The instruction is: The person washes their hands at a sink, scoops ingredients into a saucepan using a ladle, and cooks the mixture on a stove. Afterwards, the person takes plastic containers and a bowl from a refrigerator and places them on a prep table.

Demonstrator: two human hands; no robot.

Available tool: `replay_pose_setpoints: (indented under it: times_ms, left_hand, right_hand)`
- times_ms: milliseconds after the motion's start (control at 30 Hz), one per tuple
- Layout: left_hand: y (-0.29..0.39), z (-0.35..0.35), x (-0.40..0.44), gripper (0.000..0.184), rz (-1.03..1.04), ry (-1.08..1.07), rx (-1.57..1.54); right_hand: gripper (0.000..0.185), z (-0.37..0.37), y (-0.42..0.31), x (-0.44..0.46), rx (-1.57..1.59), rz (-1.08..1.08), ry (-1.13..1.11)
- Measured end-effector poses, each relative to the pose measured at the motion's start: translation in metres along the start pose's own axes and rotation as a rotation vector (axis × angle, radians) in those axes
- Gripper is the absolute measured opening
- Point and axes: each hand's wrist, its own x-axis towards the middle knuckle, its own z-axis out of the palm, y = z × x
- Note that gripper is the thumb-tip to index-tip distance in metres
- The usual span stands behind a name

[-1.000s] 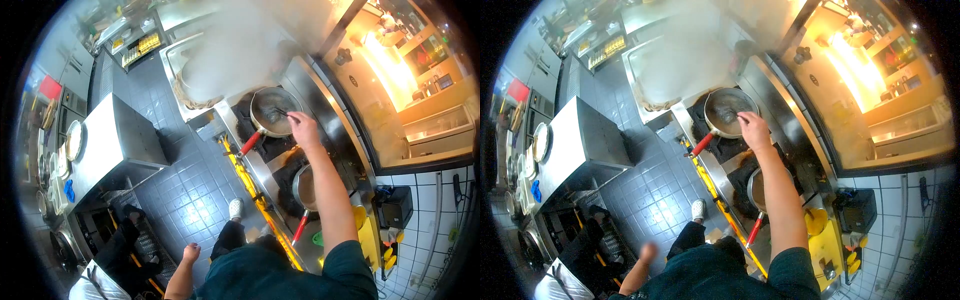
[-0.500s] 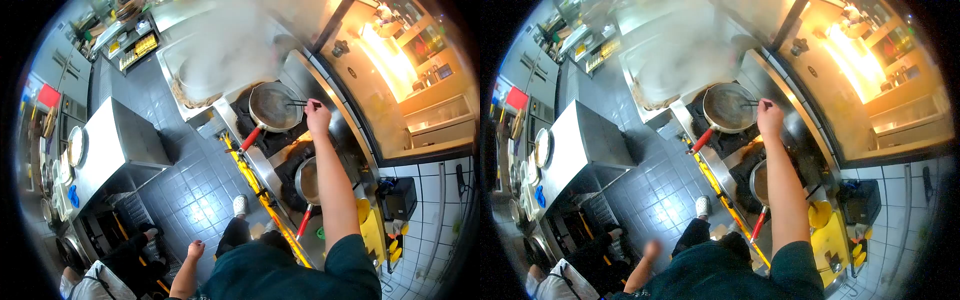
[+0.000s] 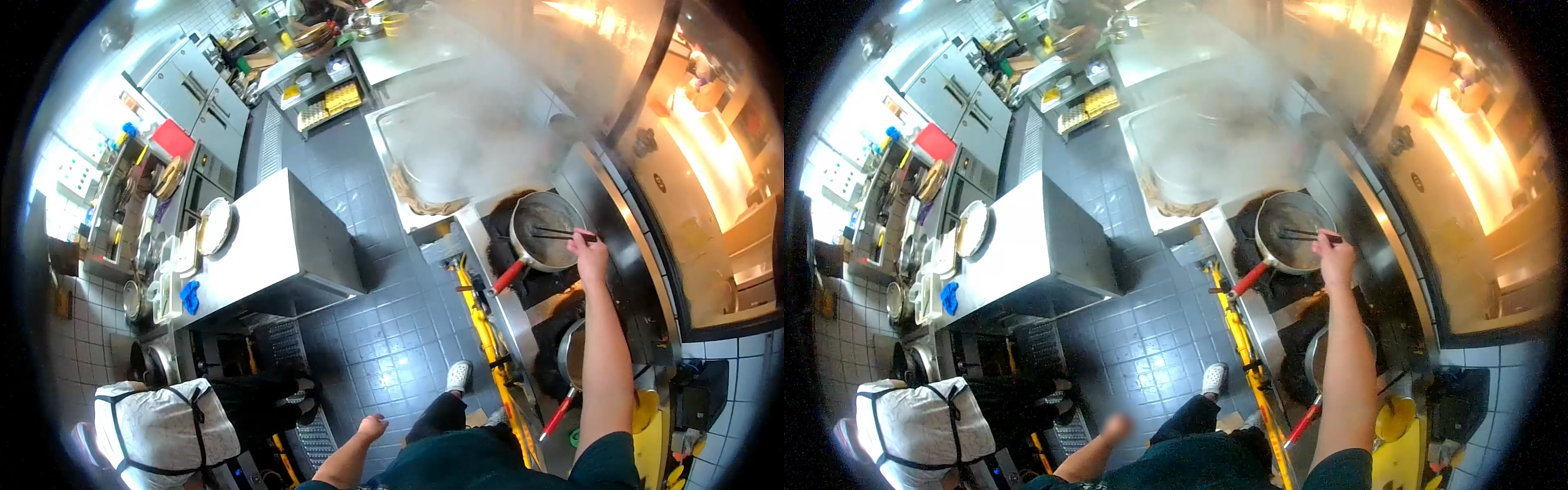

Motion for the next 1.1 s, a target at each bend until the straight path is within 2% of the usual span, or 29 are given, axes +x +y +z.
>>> replay_pose_setpoints:
  times_ms: [100,167,200,233,267,300,333,500,600,667,700,733,767,800,833,867,967,1100]
  left_hand:
    - [0.002,-0.006,0.009,0.046,0.032,0.016,-0.035]
    - [-0.001,-0.010,0.015,0.046,0.051,0.012,-0.112]
    - [-0.001,-0.011,0.016,0.045,0.050,0.006,-0.152]
    - [0.001,-0.012,0.016,0.045,0.049,0.002,-0.194]
    - [0.005,-0.013,0.018,0.045,0.052,-0.002,-0.242]
    - [0.008,-0.012,0.017,0.045,0.049,-0.001,-0.283]
    - [0.012,-0.011,0.015,0.044,0.049,-0.006,-0.298]
    - [0.027,-0.024,0.006,0.043,0.059,-0.036,-0.105]
    - [0.002,-0.006,0.025,0.041,0.231,0.104,0.036]
    - [0.010,-0.023,0.012,0.040,0.093,-0.001,-0.153]
    - [0.023,-0.029,0.012,0.040,0.035,-0.070,-0.230]
    - [0.023,-0.030,0.015,0.037,0.050,-0.057,-0.255]
    - [0.012,-0.025,0.025,0.036,0.085,-0.089,-0.387]
    - [0.002,-0.021,0.035,0.034,0.116,-0.127,-0.521]
    - [0.006,-0.021,0.037,0.032,0.026,-0.159,-0.614]
    - [0.009,-0.023,0.044,0.032,0.104,-0.189,-0.551]
    - [0.019,-0.023,0.048,0.029,0.410,-0.254,-0.229]
    - [0.063,-0.028,0.043,0.029,0.297,-0.296,-0.037]
  right_hand:
    - [0.025,-0.013,0.002,0.006,-0.208,-0.090,-0.031]
    - [0.022,-0.012,-0.024,-0.007,-0.117,-0.076,0.039]
    - [0.022,-0.021,-0.013,0.001,-0.069,-0.076,0.014]
    - [0.021,-0.025,-0.007,0.008,-0.093,-0.110,0.043]
    - [0.023,-0.027,-0.018,0.003,-0.268,-0.129,0.100]
    - [0.020,-0.035,0.004,0.016,-0.254,-0.171,0.108]
    - [0.018,-0.034,-0.008,0.009,-0.281,-0.173,0.133]
    - [0.018,-0.035,-0.021,-0.003,-0.253,-0.263,0.198]
    - [0.018,-0.025,-0.018,-0.012,-0.397,-0.289,0.117]
    - [0.016,-0.018,-0.017,-0.024,-0.723,-0.442,0.030]
    - [0.015,-0.013,-0.015,-0.029,-0.645,-0.439,0.063]
    - [0.015,-0.009,-0.031,-0.046,-0.539,-0.459,0.115]
    - [0.014,-0.007,-0.045,-0.062,-0.422,-0.570,0.117]
    - [0.015,-0.010,-0.060,-0.086,-0.226,-0.527,0.054]
    - [0.016,-0.020,-0.067,-0.106,-0.365,-0.706,0.082]
    - [0.019,-0.030,-0.079,-0.127,-0.430,-0.835,0.059]
    - [0.026,-0.084,-0.096,-0.212,-0.487,-0.960,0.077]
    - [0.034,-0.205,-0.081,-0.329,-0.626,-1.044,0.233]
